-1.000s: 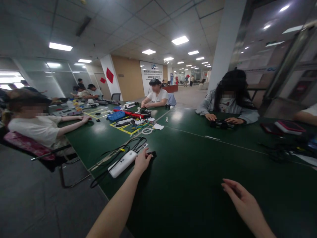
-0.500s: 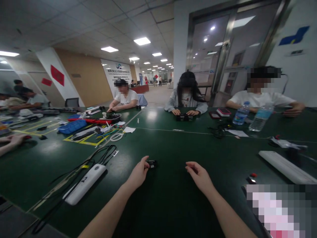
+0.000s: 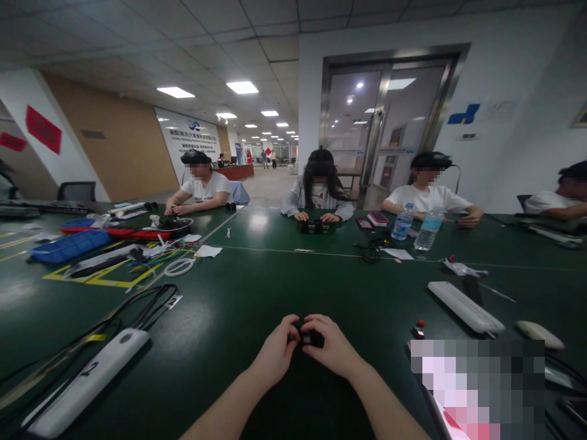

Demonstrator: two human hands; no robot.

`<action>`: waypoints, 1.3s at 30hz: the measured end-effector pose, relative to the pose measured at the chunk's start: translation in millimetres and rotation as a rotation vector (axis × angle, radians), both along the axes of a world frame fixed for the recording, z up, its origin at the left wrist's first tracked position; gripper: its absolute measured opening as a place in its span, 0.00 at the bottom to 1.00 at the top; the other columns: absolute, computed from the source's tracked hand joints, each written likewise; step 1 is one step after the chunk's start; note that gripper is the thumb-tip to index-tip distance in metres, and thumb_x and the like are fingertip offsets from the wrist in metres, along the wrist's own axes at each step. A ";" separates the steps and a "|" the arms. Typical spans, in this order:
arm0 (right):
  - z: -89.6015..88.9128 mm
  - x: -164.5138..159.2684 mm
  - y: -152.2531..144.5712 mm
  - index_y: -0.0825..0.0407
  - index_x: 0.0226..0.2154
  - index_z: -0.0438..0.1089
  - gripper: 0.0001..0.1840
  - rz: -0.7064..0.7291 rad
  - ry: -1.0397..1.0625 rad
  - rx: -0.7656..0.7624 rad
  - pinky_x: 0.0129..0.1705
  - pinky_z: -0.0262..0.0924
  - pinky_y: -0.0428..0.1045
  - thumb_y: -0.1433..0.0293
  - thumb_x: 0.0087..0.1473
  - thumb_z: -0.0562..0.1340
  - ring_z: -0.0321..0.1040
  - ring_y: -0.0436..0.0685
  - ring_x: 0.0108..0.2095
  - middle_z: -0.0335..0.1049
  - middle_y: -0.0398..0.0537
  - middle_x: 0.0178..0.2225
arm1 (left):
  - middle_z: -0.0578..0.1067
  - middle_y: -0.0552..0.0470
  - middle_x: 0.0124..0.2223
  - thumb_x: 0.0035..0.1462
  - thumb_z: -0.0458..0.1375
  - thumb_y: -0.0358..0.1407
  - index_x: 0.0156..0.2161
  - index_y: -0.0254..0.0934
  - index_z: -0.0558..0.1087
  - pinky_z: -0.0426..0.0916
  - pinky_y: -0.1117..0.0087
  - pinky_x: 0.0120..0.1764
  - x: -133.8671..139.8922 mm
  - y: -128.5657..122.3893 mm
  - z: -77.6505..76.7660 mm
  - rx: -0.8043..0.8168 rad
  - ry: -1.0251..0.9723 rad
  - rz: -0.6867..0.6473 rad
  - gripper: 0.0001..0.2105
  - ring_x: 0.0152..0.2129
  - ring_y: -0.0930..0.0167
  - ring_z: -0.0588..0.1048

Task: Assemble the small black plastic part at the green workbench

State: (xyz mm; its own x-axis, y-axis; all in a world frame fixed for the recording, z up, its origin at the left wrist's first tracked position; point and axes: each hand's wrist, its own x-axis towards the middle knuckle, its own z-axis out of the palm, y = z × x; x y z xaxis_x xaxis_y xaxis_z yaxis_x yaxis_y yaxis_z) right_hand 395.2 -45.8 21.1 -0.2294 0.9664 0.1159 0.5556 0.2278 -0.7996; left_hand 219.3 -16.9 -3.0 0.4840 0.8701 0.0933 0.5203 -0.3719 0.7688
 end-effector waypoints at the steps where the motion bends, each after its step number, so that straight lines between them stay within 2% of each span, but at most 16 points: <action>1: -0.1 -0.1 0.0 0.43 0.36 0.69 0.14 -0.004 -0.015 0.001 0.52 0.47 0.59 0.68 0.41 0.63 0.55 0.60 0.51 0.61 0.43 0.48 | 0.70 0.54 0.36 0.52 0.47 0.29 0.51 0.40 0.54 0.62 0.70 0.43 -1.3 -0.1 0.1 0.000 0.000 0.003 0.20 0.36 0.74 0.69; 6: -1.8 -0.6 1.3 0.44 0.34 0.69 0.12 -0.034 -0.023 0.003 0.50 0.49 0.58 0.68 0.42 0.62 0.58 0.58 0.49 0.64 0.43 0.45 | 0.70 0.54 0.38 0.51 0.49 0.29 0.49 0.40 0.57 0.63 0.71 0.42 -0.9 1.6 -1.3 0.015 -0.001 0.030 0.18 0.36 0.74 0.69; 11: -6.0 -1.6 3.9 0.46 0.34 0.70 0.11 -0.037 -0.040 0.038 0.51 0.50 0.56 0.69 0.42 0.62 0.58 0.58 0.48 0.65 0.44 0.44 | 0.71 0.55 0.34 0.51 0.49 0.31 0.47 0.41 0.59 0.61 0.68 0.44 -1.2 5.4 -2.5 0.055 -0.006 0.017 0.17 0.37 0.72 0.69; 15: -4.5 -4.5 3.4 0.45 0.34 0.70 0.10 -0.060 0.037 0.043 0.50 0.51 0.55 0.68 0.44 0.61 0.59 0.57 0.48 0.65 0.43 0.44 | 0.71 0.55 0.34 0.51 0.49 0.31 0.49 0.41 0.59 0.62 0.69 0.43 -2.0 6.5 0.6 0.037 0.019 0.019 0.18 0.37 0.72 0.69; 18: -4.6 -4.9 6.1 0.47 0.36 0.69 0.11 -0.141 0.223 0.010 0.48 0.55 0.54 0.66 0.45 0.60 0.62 0.57 0.44 0.67 0.45 0.41 | 0.72 0.55 0.35 0.51 0.49 0.32 0.49 0.41 0.59 0.62 0.69 0.43 -2.6 6.0 3.0 0.007 0.044 0.025 0.18 0.37 0.72 0.69; 20: -7.8 -0.9 10.8 0.48 0.38 0.67 0.14 -0.248 0.434 -0.050 0.45 0.57 0.55 0.64 0.45 0.60 0.64 0.57 0.41 0.69 0.46 0.39 | 0.72 0.55 0.36 0.51 0.49 0.33 0.50 0.41 0.59 0.63 0.69 0.42 -3.6 5.5 3.8 -0.004 0.041 0.027 0.18 0.36 0.72 0.70; 23: -16.6 12.6 19.8 0.48 0.41 0.64 0.19 -0.457 0.809 -0.121 0.42 0.61 0.55 0.59 0.46 0.59 0.66 0.58 0.41 0.69 0.48 0.41 | 0.71 0.54 0.38 0.51 0.49 0.33 0.50 0.42 0.59 0.63 0.69 0.42 -5.7 4.9 4.2 -0.009 0.023 0.046 0.19 0.36 0.72 0.70; 26: -26.2 28.6 27.0 0.44 0.39 0.63 0.17 -0.581 0.998 -0.136 0.39 0.63 0.55 0.56 0.45 0.58 0.66 0.58 0.43 0.69 0.46 0.42 | 0.71 0.53 0.39 0.51 0.49 0.33 0.50 0.42 0.59 0.64 0.68 0.42 -7.4 4.4 4.6 -0.018 0.031 0.075 0.19 0.37 0.71 0.69; 30: -33.5 38.9 30.4 0.43 0.38 0.62 0.17 -0.608 1.021 -0.136 0.38 0.64 0.55 0.55 0.46 0.57 0.65 0.58 0.44 0.68 0.45 0.43 | 0.70 0.52 0.39 0.52 0.49 0.34 0.50 0.41 0.60 0.64 0.69 0.40 -8.4 3.4 5.8 -0.002 0.043 0.067 0.18 0.36 0.71 0.69; 35: -30.9 36.0 28.6 0.44 0.39 0.62 0.18 -0.585 1.073 -0.168 0.41 0.63 0.53 0.56 0.45 0.59 0.65 0.56 0.42 0.68 0.44 0.43 | 0.70 0.53 0.39 0.52 0.49 0.34 0.50 0.42 0.60 0.63 0.70 0.40 -8.7 3.0 6.6 0.015 0.037 0.036 0.18 0.35 0.72 0.69; 37: -27.2 31.1 26.4 0.45 0.41 0.62 0.19 -0.555 1.011 -0.164 0.41 0.62 0.53 0.57 0.45 0.59 0.66 0.56 0.41 0.67 0.45 0.42 | 0.70 0.53 0.38 0.51 0.49 0.34 0.49 0.41 0.61 0.63 0.70 0.40 -7.7 3.0 7.8 0.032 0.043 0.034 0.18 0.35 0.72 0.69; 39: -22.6 23.4 23.0 0.46 0.42 0.63 0.20 -0.476 0.863 -0.144 0.41 0.61 0.54 0.58 0.45 0.59 0.66 0.57 0.39 0.67 0.47 0.41 | 0.71 0.53 0.36 0.52 0.49 0.35 0.49 0.40 0.61 0.62 0.69 0.40 -5.9 2.7 10.0 0.058 0.055 0.040 0.18 0.34 0.72 0.69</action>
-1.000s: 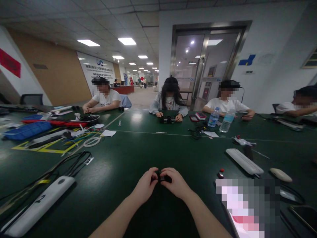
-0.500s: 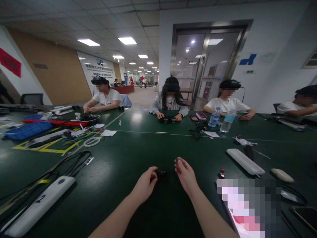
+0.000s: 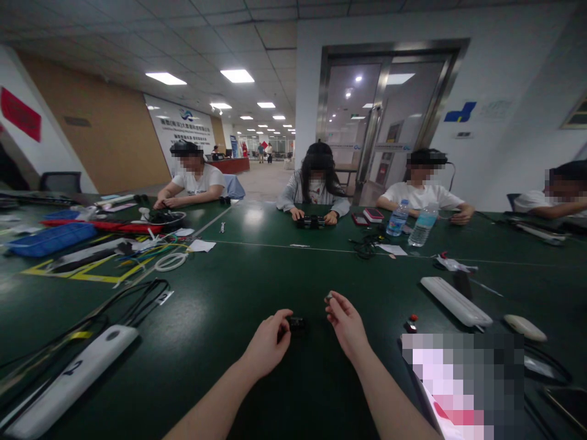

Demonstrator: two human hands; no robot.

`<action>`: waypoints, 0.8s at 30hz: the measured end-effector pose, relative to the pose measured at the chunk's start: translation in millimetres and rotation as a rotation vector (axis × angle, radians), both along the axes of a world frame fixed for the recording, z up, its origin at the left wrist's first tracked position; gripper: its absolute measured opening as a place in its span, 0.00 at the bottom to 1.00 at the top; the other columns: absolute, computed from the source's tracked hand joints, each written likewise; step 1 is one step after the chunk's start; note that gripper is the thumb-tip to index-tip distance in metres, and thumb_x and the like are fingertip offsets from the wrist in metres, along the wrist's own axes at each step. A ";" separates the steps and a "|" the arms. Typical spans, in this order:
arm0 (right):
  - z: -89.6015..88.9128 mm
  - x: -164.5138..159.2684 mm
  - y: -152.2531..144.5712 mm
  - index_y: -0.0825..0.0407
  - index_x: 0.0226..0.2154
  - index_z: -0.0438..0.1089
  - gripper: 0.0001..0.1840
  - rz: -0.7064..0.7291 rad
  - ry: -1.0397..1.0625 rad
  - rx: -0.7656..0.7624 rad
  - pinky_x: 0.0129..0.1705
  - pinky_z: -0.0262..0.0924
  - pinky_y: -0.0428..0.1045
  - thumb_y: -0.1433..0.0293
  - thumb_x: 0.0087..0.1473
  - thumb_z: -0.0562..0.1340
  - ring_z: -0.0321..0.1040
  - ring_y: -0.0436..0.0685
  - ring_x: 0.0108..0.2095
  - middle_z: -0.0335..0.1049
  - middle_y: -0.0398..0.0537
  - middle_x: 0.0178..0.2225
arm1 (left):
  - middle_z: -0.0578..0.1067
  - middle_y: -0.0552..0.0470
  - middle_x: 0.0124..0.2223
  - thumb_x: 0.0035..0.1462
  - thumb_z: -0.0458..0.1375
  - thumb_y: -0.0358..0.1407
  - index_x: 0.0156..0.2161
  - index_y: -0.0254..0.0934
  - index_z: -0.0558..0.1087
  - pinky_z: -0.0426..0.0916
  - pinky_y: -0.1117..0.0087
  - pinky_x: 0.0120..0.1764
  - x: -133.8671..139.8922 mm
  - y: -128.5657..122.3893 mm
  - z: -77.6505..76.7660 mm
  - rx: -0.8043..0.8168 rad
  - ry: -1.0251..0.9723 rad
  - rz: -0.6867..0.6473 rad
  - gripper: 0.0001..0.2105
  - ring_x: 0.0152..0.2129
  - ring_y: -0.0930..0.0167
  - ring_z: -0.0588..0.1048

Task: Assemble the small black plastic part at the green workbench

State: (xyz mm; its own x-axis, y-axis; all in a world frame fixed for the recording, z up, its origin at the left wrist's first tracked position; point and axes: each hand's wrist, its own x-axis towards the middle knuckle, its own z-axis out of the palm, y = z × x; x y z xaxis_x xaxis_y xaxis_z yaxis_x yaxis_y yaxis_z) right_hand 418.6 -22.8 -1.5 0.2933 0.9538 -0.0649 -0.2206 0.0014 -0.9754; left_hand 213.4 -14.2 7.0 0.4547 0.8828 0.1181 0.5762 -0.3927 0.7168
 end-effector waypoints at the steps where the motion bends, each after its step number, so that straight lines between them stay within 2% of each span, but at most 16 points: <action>1: 2.6 -4.6 -2.2 0.47 0.41 0.63 0.20 0.055 -0.093 0.019 0.41 0.60 0.54 0.59 0.45 0.59 0.66 0.57 0.39 0.68 0.47 0.40 | 0.71 0.53 0.35 0.52 0.49 0.36 0.49 0.40 0.61 0.62 0.69 0.40 1.0 -0.3 1.4 0.010 0.006 0.005 0.17 0.33 0.72 0.69; 5: 14.5 -21.7 -12.1 0.48 0.36 0.66 0.15 0.266 -0.475 0.049 0.40 0.59 0.53 0.62 0.43 0.61 0.65 0.56 0.36 0.69 0.44 0.33 | 0.71 0.53 0.33 0.53 0.47 0.43 0.49 0.40 0.61 0.61 0.68 0.37 3.0 -1.7 5.9 0.012 0.031 0.021 0.19 0.32 0.71 0.68; 8: 21.9 -26.8 -17.4 0.47 0.34 0.68 0.12 0.339 -0.619 0.031 0.41 0.57 0.53 0.63 0.44 0.61 0.64 0.56 0.38 0.68 0.43 0.35 | 0.71 0.54 0.35 0.53 0.48 0.45 0.51 0.44 0.60 0.61 0.69 0.37 2.7 -1.8 5.0 0.010 0.050 0.013 0.20 0.33 0.71 0.68; 14: 25.9 -25.6 -19.2 0.44 0.36 0.69 0.13 0.381 -0.654 0.029 0.42 0.57 0.54 0.63 0.44 0.60 0.63 0.57 0.40 0.67 0.43 0.37 | 0.71 0.54 0.38 0.51 0.51 0.41 0.49 0.47 0.63 0.61 0.69 0.38 4.5 0.4 -0.3 0.037 0.080 0.020 0.18 0.34 0.71 0.68; 24: 29.5 -25.8 -21.5 0.46 0.33 0.69 0.09 0.443 -0.646 0.069 0.41 0.57 0.52 0.63 0.46 0.59 0.64 0.55 0.39 0.67 0.41 0.36 | 0.72 0.56 0.38 0.53 0.50 0.41 0.43 0.47 0.68 0.60 0.69 0.39 6.0 -1.3 5.6 0.074 0.123 -0.018 0.13 0.35 0.71 0.68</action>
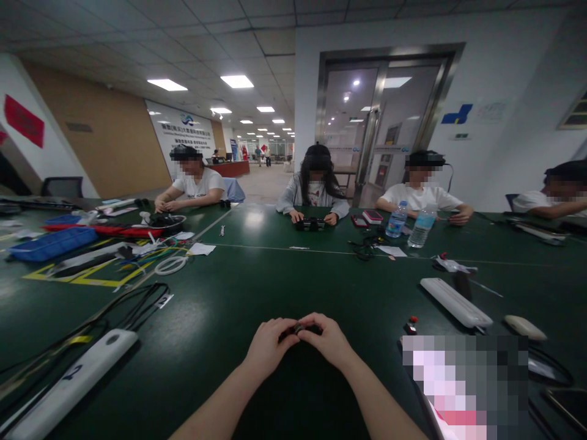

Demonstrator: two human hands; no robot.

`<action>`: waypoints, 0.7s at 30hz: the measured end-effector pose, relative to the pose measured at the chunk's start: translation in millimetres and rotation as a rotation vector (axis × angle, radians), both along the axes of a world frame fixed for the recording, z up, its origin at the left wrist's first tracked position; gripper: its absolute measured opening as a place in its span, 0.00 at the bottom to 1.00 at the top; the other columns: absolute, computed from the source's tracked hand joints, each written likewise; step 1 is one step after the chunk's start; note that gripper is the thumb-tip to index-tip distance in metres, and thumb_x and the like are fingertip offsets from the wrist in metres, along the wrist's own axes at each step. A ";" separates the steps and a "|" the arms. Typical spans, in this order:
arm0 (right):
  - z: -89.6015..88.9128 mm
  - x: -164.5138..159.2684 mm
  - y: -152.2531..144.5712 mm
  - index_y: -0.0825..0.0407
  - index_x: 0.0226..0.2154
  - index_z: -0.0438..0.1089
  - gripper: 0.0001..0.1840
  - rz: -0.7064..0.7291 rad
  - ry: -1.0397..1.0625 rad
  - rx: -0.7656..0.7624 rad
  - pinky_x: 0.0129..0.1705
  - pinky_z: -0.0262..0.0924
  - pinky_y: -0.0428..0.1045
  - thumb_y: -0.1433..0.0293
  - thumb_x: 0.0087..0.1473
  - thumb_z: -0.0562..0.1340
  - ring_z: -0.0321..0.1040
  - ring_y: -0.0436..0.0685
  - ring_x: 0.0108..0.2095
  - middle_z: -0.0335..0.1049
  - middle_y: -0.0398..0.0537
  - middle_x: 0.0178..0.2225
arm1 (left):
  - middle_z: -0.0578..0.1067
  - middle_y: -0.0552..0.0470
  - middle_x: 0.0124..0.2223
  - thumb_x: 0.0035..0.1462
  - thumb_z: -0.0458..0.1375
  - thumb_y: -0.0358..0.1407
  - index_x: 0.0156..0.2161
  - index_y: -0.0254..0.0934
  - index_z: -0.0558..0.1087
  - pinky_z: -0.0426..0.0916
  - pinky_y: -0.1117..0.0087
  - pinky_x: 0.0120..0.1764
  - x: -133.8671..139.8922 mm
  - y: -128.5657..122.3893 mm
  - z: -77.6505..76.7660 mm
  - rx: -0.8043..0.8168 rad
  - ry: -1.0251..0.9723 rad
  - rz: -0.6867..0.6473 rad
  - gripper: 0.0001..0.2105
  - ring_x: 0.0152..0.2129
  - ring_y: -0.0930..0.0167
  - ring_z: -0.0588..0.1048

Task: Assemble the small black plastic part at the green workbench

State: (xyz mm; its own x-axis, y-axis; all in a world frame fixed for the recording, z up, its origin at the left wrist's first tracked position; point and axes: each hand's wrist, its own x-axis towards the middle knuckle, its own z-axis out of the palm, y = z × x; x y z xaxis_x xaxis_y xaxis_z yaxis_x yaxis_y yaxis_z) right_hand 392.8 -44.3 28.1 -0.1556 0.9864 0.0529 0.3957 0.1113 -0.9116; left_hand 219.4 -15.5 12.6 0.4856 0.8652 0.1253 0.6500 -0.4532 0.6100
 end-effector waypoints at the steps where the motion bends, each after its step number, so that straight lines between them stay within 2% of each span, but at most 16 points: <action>1: -0.7 0.4 0.4 0.45 0.33 0.69 0.10 0.006 -0.003 0.001 0.42 0.57 0.52 0.62 0.46 0.59 0.63 0.55 0.39 0.67 0.41 0.36 | 0.72 0.56 0.39 0.53 0.50 0.41 0.43 0.47 0.68 0.60 0.69 0.39 0.4 0.1 0.0 0.002 0.003 0.004 0.13 0.35 0.71 0.68; 4: -5.9 1.6 3.6 0.45 0.35 0.70 0.11 -0.014 -0.016 0.016 0.43 0.56 0.52 0.62 0.46 0.59 0.63 0.56 0.40 0.68 0.42 0.37 | 0.72 0.56 0.39 0.53 0.49 0.40 0.42 0.45 0.68 0.61 0.69 0.39 1.7 -0.4 2.7 0.000 0.032 0.030 0.12 0.35 0.72 0.69; 8: -14.0 5.2 9.4 0.47 0.34 0.71 0.13 -0.120 -0.028 0.025 0.39 0.57 0.51 0.60 0.48 0.56 0.64 0.56 0.36 0.69 0.44 0.34 | 0.73 0.56 0.38 0.54 0.47 0.40 0.41 0.45 0.68 0.61 0.70 0.39 -1.4 -3.0 13.5 -0.014 0.107 0.034 0.12 0.35 0.73 0.69; 12: -14.7 10.9 10.3 0.48 0.35 0.70 0.17 -0.177 0.028 -0.022 0.37 0.58 0.51 0.57 0.50 0.54 0.65 0.56 0.36 0.69 0.45 0.34 | 0.73 0.56 0.38 0.53 0.48 0.40 0.41 0.45 0.68 0.61 0.70 0.38 -22.3 -2.1 23.6 -0.083 0.158 0.069 0.12 0.35 0.72 0.70; 16: -13.7 12.8 8.8 0.48 0.35 0.69 0.17 -0.152 0.055 -0.066 0.36 0.59 0.51 0.56 0.49 0.54 0.65 0.57 0.37 0.69 0.45 0.35 | 0.74 0.55 0.39 0.53 0.46 0.42 0.42 0.43 0.67 0.63 0.73 0.35 -74.8 11.0 22.6 -0.167 0.148 0.159 0.13 0.35 0.71 0.72; 19: -13.5 11.4 8.5 0.48 0.35 0.69 0.16 -0.149 0.051 -0.070 0.37 0.59 0.51 0.57 0.50 0.54 0.65 0.57 0.37 0.69 0.45 0.35 | 0.75 0.53 0.39 0.52 0.46 0.42 0.42 0.41 0.67 0.64 0.73 0.35 -132.2 26.3 16.3 -0.162 0.160 0.340 0.15 0.35 0.70 0.73; 21: -12.6 10.5 8.0 0.48 0.35 0.69 0.16 -0.145 0.049 -0.081 0.37 0.59 0.51 0.57 0.50 0.54 0.65 0.57 0.38 0.69 0.45 0.35 | 0.76 0.52 0.38 0.51 0.47 0.42 0.42 0.40 0.68 0.65 0.72 0.34 -169.4 34.3 12.7 -0.141 0.187 0.530 0.16 0.34 0.69 0.74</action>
